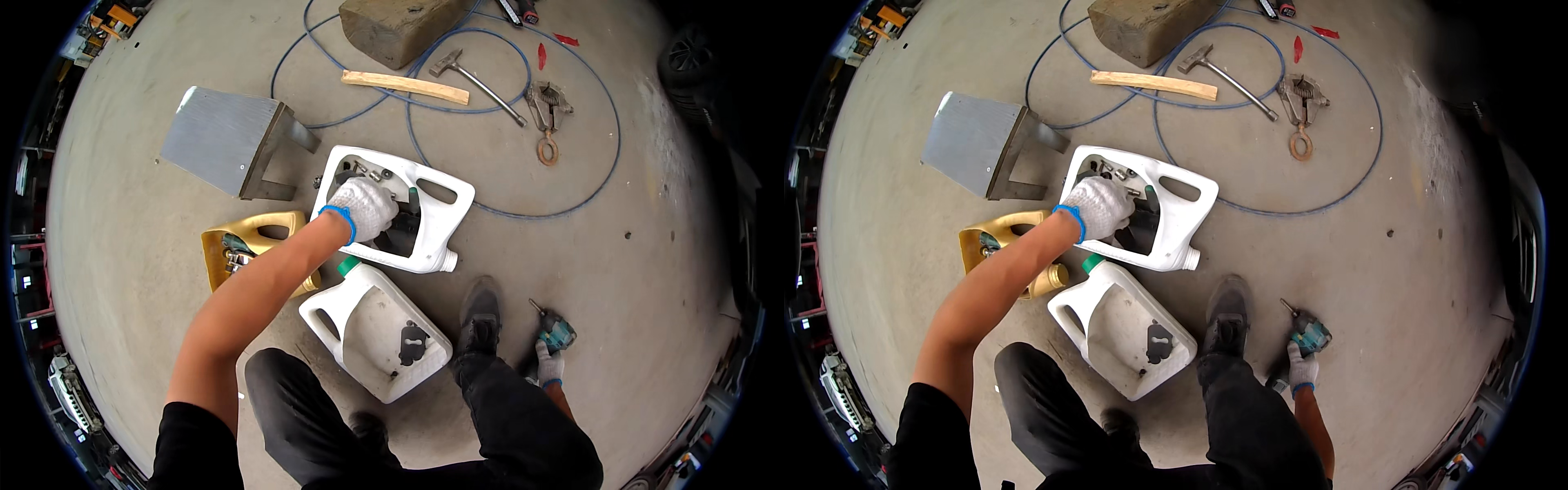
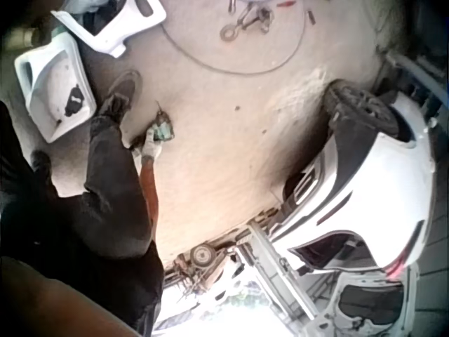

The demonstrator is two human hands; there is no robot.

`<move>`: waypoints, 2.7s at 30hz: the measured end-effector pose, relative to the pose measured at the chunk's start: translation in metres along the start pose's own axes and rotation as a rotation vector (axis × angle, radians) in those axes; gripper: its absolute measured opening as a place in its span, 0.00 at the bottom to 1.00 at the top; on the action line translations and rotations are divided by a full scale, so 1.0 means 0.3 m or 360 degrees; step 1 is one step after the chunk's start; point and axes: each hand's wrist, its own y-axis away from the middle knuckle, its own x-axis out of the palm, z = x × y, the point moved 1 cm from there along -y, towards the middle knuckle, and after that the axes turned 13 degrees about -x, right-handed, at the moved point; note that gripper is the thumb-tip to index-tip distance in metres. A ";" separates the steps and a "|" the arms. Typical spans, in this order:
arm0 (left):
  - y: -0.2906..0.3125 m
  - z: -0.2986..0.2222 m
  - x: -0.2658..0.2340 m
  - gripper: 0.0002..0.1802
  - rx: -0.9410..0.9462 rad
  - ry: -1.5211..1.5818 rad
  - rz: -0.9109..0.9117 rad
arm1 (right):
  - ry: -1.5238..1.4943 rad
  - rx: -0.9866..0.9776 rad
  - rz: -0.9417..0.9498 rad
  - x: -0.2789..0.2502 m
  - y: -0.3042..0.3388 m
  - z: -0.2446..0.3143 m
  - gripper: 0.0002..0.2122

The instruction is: The person puts on gloves, then uses a cordless impact driver to remove multiple screws from the rear taillight assembly of a white car. After removing the screws, the person pulls the taillight unit away from the vehicle body.

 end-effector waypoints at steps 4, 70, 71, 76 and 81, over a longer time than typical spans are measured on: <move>-0.047 0.002 0.070 0.11 -0.0068 0.0061 0.0150 | 0.0147 0.0087 0.0037 0.000 -0.007 0.008 0.24; 0.360 -0.465 0.120 0.23 -0.0327 0.2768 0.1127 | 0.0367 -0.1241 0.0935 0.020 0.123 0.917 0.21; 0.351 -0.459 0.078 0.23 -0.0322 0.2735 0.1051 | 0.0303 -0.1217 0.0985 0.011 0.107 0.923 0.20; 0.188 -0.284 0.016 0.24 -0.0177 0.1884 0.0179 | -0.0413 -0.0672 0.0943 0.029 0.084 0.844 0.16; -0.032 0.079 0.202 0.10 -0.1390 0.0577 -0.0460 | -0.0227 -0.0672 0.1012 0.016 0.079 0.819 0.17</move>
